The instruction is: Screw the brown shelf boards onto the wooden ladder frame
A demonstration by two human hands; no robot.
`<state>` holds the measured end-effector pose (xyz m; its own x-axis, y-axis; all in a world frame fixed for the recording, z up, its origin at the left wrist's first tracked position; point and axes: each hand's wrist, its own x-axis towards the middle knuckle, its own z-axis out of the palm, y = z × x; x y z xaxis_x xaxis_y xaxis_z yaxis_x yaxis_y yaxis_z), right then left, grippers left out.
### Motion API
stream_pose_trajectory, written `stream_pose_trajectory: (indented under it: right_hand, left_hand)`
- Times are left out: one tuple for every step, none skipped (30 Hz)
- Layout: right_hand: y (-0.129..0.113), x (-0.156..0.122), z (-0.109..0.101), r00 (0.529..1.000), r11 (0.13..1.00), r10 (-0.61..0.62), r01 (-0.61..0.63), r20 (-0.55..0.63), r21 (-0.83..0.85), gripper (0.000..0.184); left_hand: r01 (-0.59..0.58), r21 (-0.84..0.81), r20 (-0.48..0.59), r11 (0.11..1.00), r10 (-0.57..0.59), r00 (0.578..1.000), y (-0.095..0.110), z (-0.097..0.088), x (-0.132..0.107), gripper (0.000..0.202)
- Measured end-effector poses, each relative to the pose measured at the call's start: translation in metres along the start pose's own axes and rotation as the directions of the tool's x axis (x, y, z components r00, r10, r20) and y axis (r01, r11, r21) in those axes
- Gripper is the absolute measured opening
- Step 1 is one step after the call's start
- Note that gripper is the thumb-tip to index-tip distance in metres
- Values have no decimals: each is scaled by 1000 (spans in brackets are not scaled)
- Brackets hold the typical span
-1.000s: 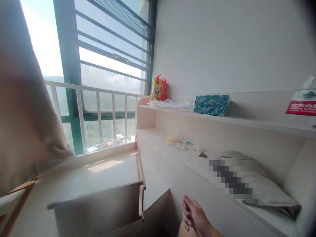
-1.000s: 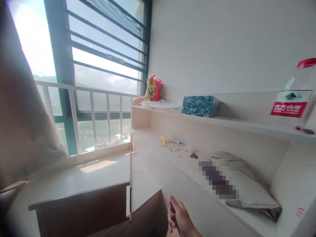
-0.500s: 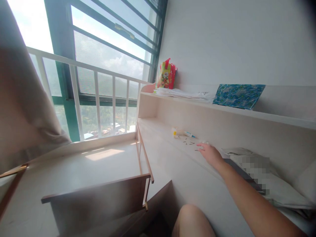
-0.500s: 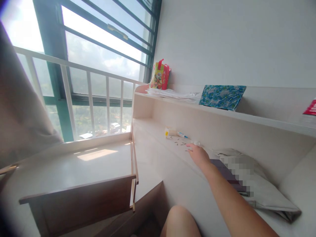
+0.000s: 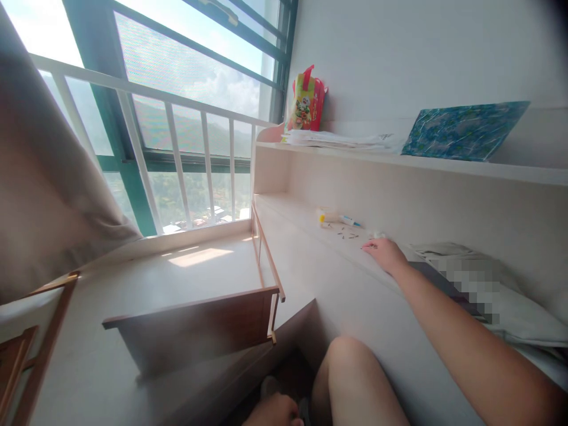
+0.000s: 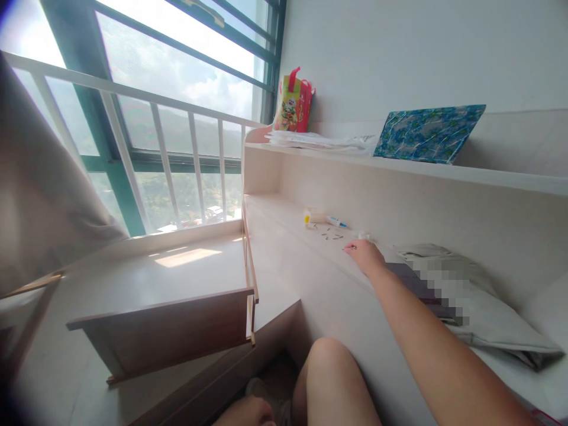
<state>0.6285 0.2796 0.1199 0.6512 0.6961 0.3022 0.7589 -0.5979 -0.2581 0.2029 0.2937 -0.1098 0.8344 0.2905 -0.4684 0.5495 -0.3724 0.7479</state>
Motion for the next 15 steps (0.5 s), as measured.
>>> stream_pose_trajectory:
  right_hand:
    - [-1,-1,0,1000,1000,8,-8,-5,-15,23]
    - [-2,-2,0,1000,999,16,-16,-10,-31,23]
    - [-3,-3,1,1000,999,23,-24,-17,-46,23]
    - [-4,-3,2,999,998,28,-30,-29,-55,23]
    - [-4,-4,2,998,998,28,-30,-47,-57,23]
    - [-5,-4,3,997,998,24,-28,-73,-48,23]
    - [-6,-5,3,994,999,21,-24,-105,-29,24]
    - [-7,-6,2,990,1000,18,-18,-143,-1,24]
    - [-8,-7,1,983,999,19,-13,-185,35,24]
    - [-10,-8,-1,973,997,22,-5,-230,77,24]
    - [-13,-11,-3,961,992,19,16,-276,123,24]
    - [-16,-15,-6,946,984,15,44,-324,173,23]
    - [-21,-20,-8,929,971,-4,92,-369,222,23]
    - [-26,-28,-9,913,950,-48,167,-404,265,23]
    - [-32,-37,-9,894,921,-101,251,-437,300,23]
  left_hand:
    - [11,13,-4,1000,-11,1000,0,2,0,32]
    - [22,27,-9,999,-22,1000,1,3,0,30]
    - [33,42,-14,999,-32,999,1,4,0,28]
    - [41,59,-25,997,-40,999,2,5,0,25]
    - [45,77,-43,996,-42,998,3,4,-1,24]
    - [45,89,-67,995,-39,997,4,4,-2,24]
    - [39,93,-102,995,-29,994,5,3,-2,24]
    - [29,80,-141,996,-18,990,6,2,-3,25]
    - [18,33,-181,999,-11,983,7,1,-3,25]
    - [9,-32,-230,999,-16,973,7,0,-2,24]
    - [-9,-130,-273,991,-28,962,7,-1,0,23]
    - [-16,-268,-309,963,-70,948,6,0,3,22]
    - [-18,-334,-323,943,-96,942,5,1,7,25]
    - [-14,-387,-331,922,-125,935,3,2,12,27]
    - [-7,-448,-340,894,-164,926,1,3,17,26]
